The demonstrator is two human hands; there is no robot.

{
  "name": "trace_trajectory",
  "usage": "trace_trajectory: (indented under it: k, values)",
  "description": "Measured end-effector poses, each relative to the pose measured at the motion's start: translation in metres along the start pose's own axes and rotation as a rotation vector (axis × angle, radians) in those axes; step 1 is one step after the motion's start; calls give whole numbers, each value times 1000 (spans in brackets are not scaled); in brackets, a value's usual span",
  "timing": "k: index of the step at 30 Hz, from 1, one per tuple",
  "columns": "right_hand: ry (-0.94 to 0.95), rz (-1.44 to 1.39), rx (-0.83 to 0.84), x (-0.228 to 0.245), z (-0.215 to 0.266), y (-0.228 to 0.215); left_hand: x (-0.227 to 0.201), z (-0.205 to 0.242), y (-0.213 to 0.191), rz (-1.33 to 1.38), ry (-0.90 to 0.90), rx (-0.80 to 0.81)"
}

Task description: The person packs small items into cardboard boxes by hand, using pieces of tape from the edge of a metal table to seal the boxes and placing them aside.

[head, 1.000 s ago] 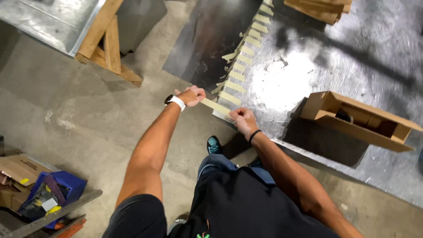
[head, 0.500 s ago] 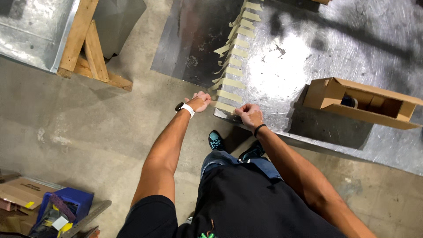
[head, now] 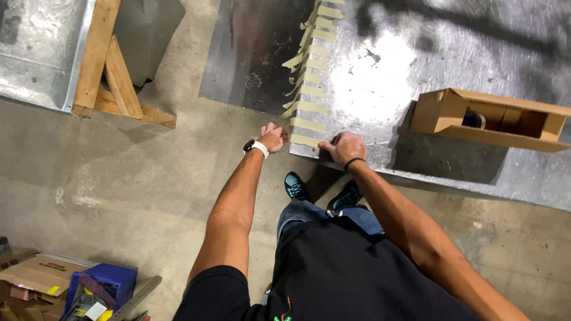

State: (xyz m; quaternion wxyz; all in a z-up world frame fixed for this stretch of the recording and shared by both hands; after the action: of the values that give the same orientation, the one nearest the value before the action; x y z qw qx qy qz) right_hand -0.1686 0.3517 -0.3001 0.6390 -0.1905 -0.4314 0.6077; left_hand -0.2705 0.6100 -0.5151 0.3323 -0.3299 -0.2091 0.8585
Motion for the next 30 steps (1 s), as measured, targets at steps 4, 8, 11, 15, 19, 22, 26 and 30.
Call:
trace_trajectory:
  k: [4,8,11,15,19,22,26,30]
  values:
    - [-11,146,-30,-12,-9,3,-13,-9,0,-56,-34,-8]
    - [-529,345,-325,4,53,16,-19,-17,3,-106,-42,-3]
    - [-854,520,-210,29,84,27,-24,-5,-7,-95,-49,23]
    - [-804,475,-130,12,85,35,-19,-16,4,-81,-94,28]
    - [-804,299,-143,-26,84,19,-30,42,-16,189,-176,-235]
    - [-825,248,-189,-58,86,0,-53,71,-16,376,-340,-538]
    - [-826,152,-353,-113,105,-23,-151,174,-42,491,-266,-805]
    - [-692,56,-451,-188,104,-42,-180,186,-28,228,-312,-856]
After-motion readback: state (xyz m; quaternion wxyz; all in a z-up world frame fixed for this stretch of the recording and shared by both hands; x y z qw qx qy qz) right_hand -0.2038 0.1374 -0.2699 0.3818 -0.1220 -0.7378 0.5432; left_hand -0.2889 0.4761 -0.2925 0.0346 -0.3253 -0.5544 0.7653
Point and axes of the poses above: each hand's wrist, its own z-axis away from the middle knuckle, its own y-axis out of the palm, x = y × z, the point moved 1 cm from there along -z, towards the middle knuckle, and after that the axes turned 3 degrees about -z, right-handed, at the moved point
